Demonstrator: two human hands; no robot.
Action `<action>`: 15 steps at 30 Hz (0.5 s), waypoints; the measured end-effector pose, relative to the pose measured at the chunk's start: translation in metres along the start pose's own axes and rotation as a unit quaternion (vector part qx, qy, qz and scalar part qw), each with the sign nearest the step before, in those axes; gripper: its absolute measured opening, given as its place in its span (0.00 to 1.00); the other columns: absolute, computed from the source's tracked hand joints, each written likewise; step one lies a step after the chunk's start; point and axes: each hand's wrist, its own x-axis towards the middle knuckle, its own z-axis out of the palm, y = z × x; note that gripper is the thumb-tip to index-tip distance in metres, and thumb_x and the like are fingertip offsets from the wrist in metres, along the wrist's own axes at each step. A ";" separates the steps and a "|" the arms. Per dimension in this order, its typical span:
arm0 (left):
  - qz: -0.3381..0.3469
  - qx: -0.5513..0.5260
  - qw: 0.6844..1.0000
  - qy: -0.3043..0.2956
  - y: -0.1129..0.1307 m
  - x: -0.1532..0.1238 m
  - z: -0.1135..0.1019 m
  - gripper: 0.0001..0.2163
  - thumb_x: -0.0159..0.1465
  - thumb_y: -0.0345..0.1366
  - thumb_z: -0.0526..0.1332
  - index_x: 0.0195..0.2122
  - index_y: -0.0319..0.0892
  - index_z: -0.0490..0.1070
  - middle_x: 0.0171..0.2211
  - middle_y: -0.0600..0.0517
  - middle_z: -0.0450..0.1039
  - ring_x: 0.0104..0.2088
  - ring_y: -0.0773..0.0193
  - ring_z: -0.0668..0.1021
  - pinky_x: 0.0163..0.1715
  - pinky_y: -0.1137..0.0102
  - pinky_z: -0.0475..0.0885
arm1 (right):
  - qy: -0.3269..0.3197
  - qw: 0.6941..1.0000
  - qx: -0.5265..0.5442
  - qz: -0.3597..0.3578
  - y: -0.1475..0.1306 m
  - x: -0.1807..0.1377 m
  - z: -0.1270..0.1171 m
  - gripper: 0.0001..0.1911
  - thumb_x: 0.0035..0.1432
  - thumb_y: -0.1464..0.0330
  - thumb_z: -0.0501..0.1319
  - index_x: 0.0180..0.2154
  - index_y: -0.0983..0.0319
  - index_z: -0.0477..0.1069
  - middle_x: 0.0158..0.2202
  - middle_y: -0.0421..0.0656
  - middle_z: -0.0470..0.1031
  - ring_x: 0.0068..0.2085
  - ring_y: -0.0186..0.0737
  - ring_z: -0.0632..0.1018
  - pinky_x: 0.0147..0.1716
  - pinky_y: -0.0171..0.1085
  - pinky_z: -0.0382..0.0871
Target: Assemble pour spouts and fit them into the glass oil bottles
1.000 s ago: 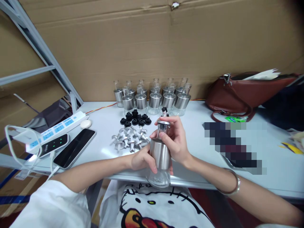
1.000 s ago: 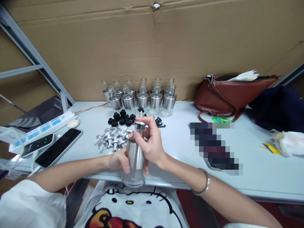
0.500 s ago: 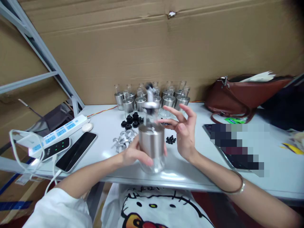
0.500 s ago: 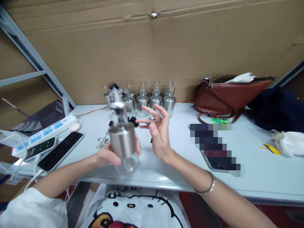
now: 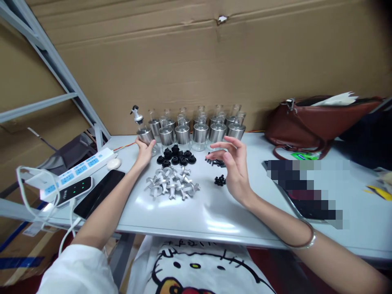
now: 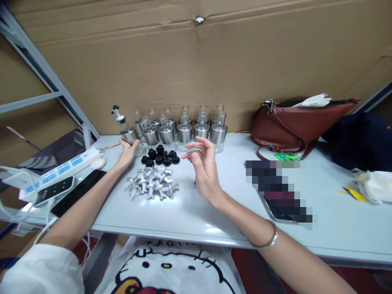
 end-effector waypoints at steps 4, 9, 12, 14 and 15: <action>0.017 0.012 0.998 -0.052 -0.012 0.002 0.003 0.35 0.58 0.41 0.63 0.60 0.39 0.43 0.65 0.35 0.48 0.65 0.54 0.58 0.66 0.59 0.50 | 0.008 1.000 0.010 -0.002 0.001 0.003 -0.001 0.15 0.64 0.58 0.54 0.50 0.53 0.58 0.42 0.41 0.70 0.36 0.35 0.77 0.39 0.41 0.71; 0.029 0.025 0.995 -0.091 -0.015 0.005 0.006 0.44 0.58 0.38 0.62 0.66 0.37 0.29 0.69 0.39 0.25 0.70 0.58 0.38 0.67 0.64 0.36 | -0.004 1.000 0.019 0.003 0.004 0.003 -0.001 0.14 0.65 0.60 0.54 0.50 0.54 0.59 0.42 0.41 0.70 0.36 0.35 0.77 0.40 0.41 0.71; 0.024 0.034 0.993 -0.108 -0.017 0.005 0.005 0.47 0.57 0.36 0.62 0.66 0.33 0.25 0.69 0.39 0.21 0.69 0.57 0.34 0.67 0.63 0.33 | -0.017 1.000 0.015 0.015 0.005 0.002 -0.001 0.13 0.65 0.61 0.54 0.50 0.54 0.60 0.42 0.41 0.70 0.37 0.35 0.77 0.42 0.41 0.70; 0.023 0.038 0.992 -0.117 -0.019 0.005 0.004 0.47 0.57 0.35 0.61 0.67 0.34 0.25 0.69 0.40 0.23 0.69 0.57 0.35 0.67 0.62 0.33 | -0.021 0.999 0.013 0.020 0.006 0.002 -0.002 0.13 0.65 0.61 0.54 0.50 0.54 0.60 0.42 0.41 0.71 0.37 0.35 0.76 0.42 0.41 0.70; 0.023 0.040 0.992 -0.121 -0.019 0.005 0.003 0.47 0.57 0.34 0.61 0.67 0.34 0.25 0.69 0.40 0.24 0.69 0.56 0.36 0.67 0.61 0.34 | -0.022 0.999 0.013 0.022 0.006 0.002 -0.002 0.13 0.65 0.61 0.54 0.50 0.54 0.60 0.41 0.41 0.71 0.37 0.35 0.76 0.42 0.41 0.70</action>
